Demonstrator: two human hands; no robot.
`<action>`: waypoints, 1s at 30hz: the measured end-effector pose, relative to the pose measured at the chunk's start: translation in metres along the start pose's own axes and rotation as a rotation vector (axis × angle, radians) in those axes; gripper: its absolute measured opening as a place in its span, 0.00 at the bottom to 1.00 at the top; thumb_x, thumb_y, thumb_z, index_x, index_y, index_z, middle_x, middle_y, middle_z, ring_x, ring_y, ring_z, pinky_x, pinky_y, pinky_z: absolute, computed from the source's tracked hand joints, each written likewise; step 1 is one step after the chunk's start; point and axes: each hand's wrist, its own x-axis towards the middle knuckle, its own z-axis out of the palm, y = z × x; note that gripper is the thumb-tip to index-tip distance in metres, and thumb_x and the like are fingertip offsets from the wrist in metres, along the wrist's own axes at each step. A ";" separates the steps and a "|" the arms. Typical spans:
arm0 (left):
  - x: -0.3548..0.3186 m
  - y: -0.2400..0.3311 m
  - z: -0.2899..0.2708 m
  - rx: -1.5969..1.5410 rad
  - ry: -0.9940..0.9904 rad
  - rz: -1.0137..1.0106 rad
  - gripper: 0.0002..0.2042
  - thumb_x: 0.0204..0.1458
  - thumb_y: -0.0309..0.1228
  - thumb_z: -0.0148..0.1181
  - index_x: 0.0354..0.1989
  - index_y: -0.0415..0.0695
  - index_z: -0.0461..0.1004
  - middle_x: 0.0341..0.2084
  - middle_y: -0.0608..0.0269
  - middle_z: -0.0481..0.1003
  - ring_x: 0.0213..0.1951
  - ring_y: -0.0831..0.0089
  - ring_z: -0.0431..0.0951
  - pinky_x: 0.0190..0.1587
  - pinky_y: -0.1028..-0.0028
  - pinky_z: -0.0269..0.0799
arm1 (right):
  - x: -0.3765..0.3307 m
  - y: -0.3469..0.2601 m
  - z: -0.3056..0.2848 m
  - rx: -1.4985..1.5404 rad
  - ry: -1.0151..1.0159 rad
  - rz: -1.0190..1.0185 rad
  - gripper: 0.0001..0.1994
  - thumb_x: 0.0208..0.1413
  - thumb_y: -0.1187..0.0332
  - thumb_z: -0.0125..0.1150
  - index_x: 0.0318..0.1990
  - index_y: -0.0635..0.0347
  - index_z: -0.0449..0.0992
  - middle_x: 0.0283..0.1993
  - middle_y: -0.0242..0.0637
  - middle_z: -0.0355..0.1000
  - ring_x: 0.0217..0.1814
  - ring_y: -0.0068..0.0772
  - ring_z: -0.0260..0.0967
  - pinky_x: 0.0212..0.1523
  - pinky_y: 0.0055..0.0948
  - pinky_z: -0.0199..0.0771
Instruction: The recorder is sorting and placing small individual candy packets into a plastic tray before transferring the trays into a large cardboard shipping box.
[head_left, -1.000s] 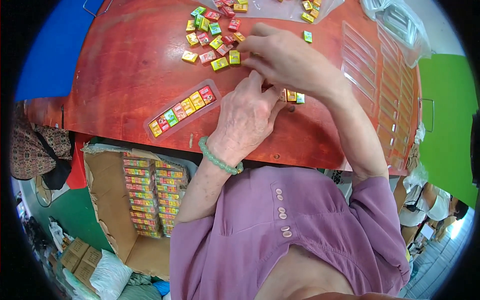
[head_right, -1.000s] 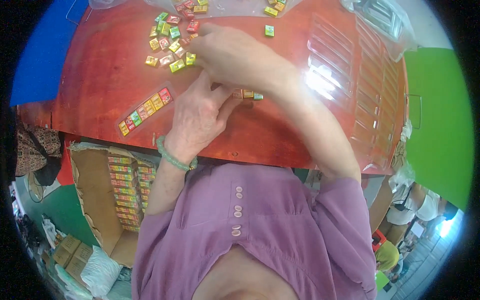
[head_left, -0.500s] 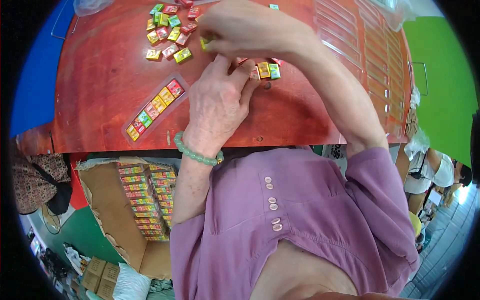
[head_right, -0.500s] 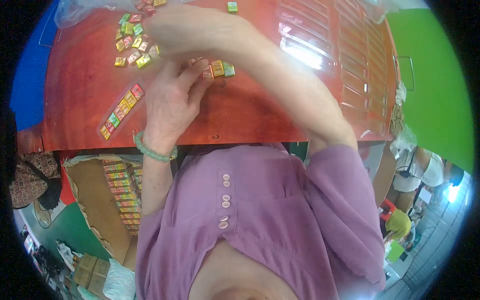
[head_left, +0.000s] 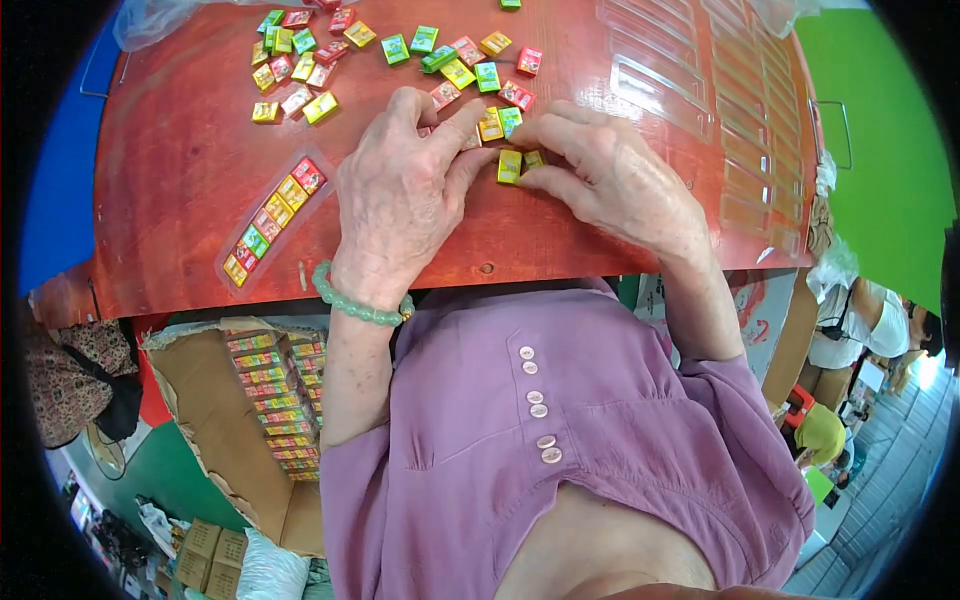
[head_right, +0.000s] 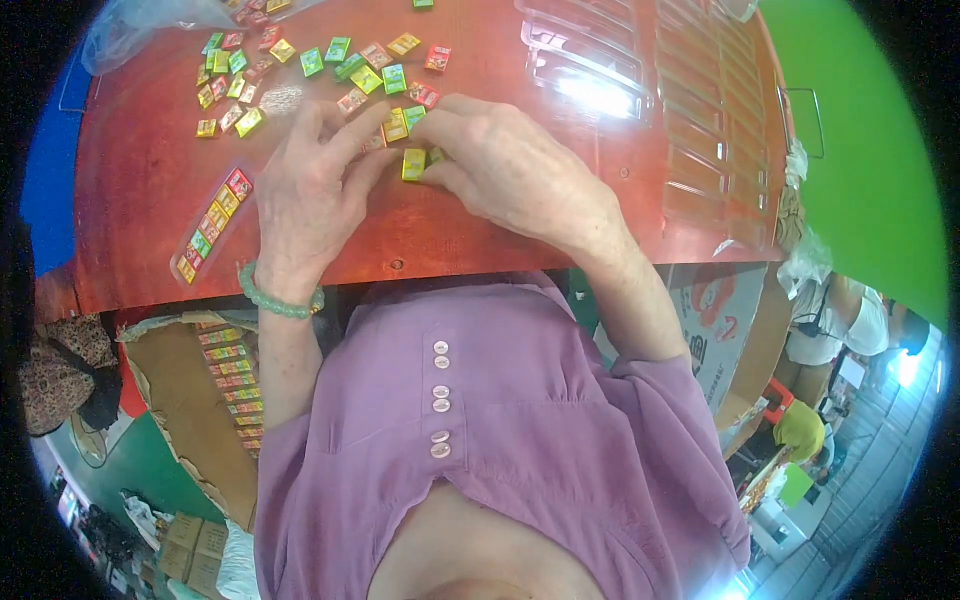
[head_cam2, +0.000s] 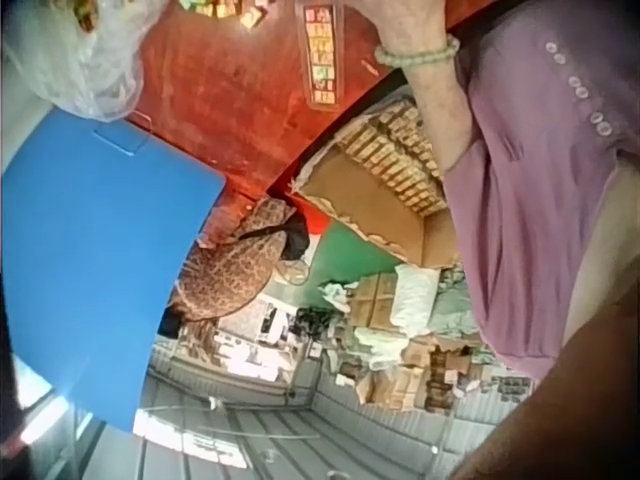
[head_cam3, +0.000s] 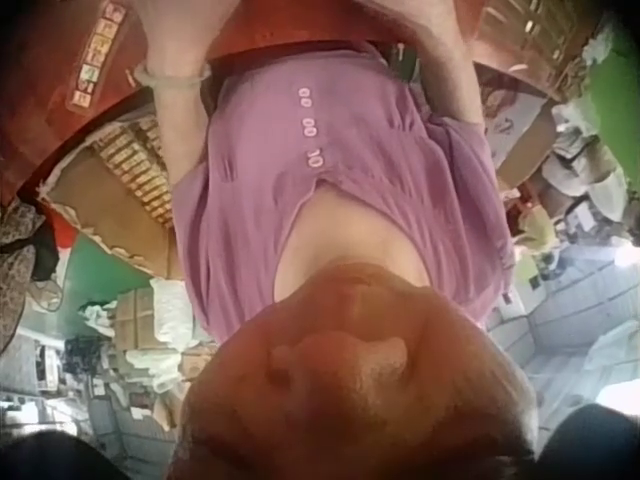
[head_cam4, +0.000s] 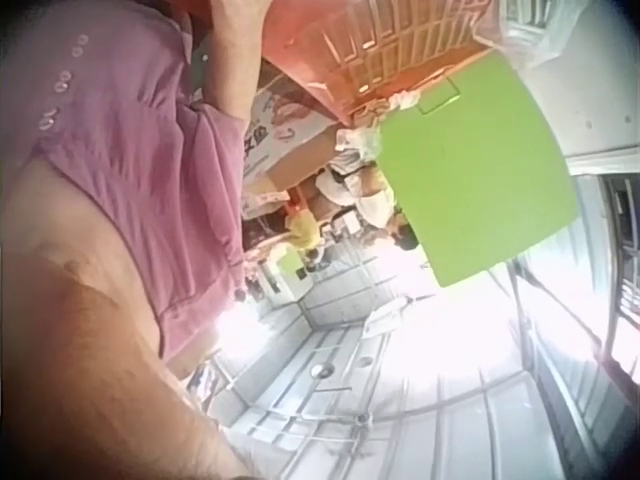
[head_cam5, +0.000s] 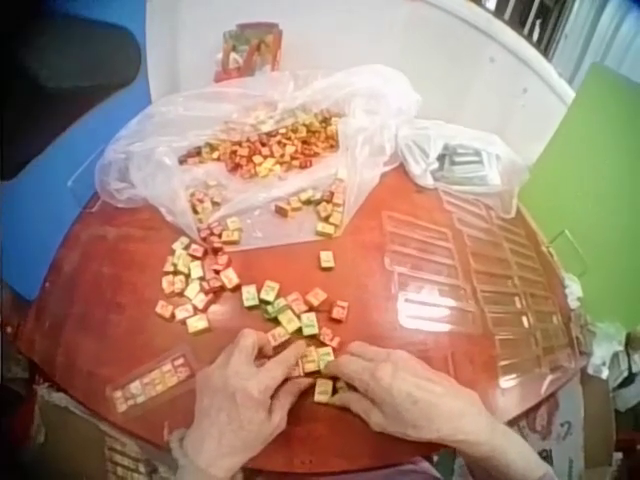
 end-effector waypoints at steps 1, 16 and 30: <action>0.000 0.000 0.000 0.003 -0.004 -0.002 0.16 0.51 0.37 0.71 0.48 0.53 0.81 0.33 0.64 0.68 0.34 0.64 0.77 0.33 0.63 0.76 | -0.002 0.000 -0.001 0.005 -0.001 0.050 0.15 0.55 0.69 0.68 0.48 0.64 0.78 0.38 0.45 0.76 0.41 0.44 0.76 0.44 0.37 0.76; -0.002 -0.003 0.001 -0.021 0.003 0.008 0.13 0.50 0.34 0.72 0.44 0.53 0.83 0.33 0.64 0.70 0.35 0.65 0.77 0.34 0.64 0.76 | -0.001 0.007 0.007 -0.212 0.174 -0.020 0.19 0.54 0.71 0.68 0.54 0.59 0.78 0.51 0.43 0.73 0.55 0.50 0.71 0.53 0.42 0.74; 0.000 -0.013 -0.012 -0.291 -0.097 -0.055 0.19 0.46 0.27 0.73 0.49 0.42 0.80 0.41 0.59 0.76 0.37 0.61 0.81 0.38 0.65 0.77 | 0.024 0.014 0.007 -0.081 0.030 -0.068 0.13 0.58 0.66 0.67 0.49 0.60 0.81 0.47 0.42 0.73 0.46 0.46 0.75 0.46 0.41 0.75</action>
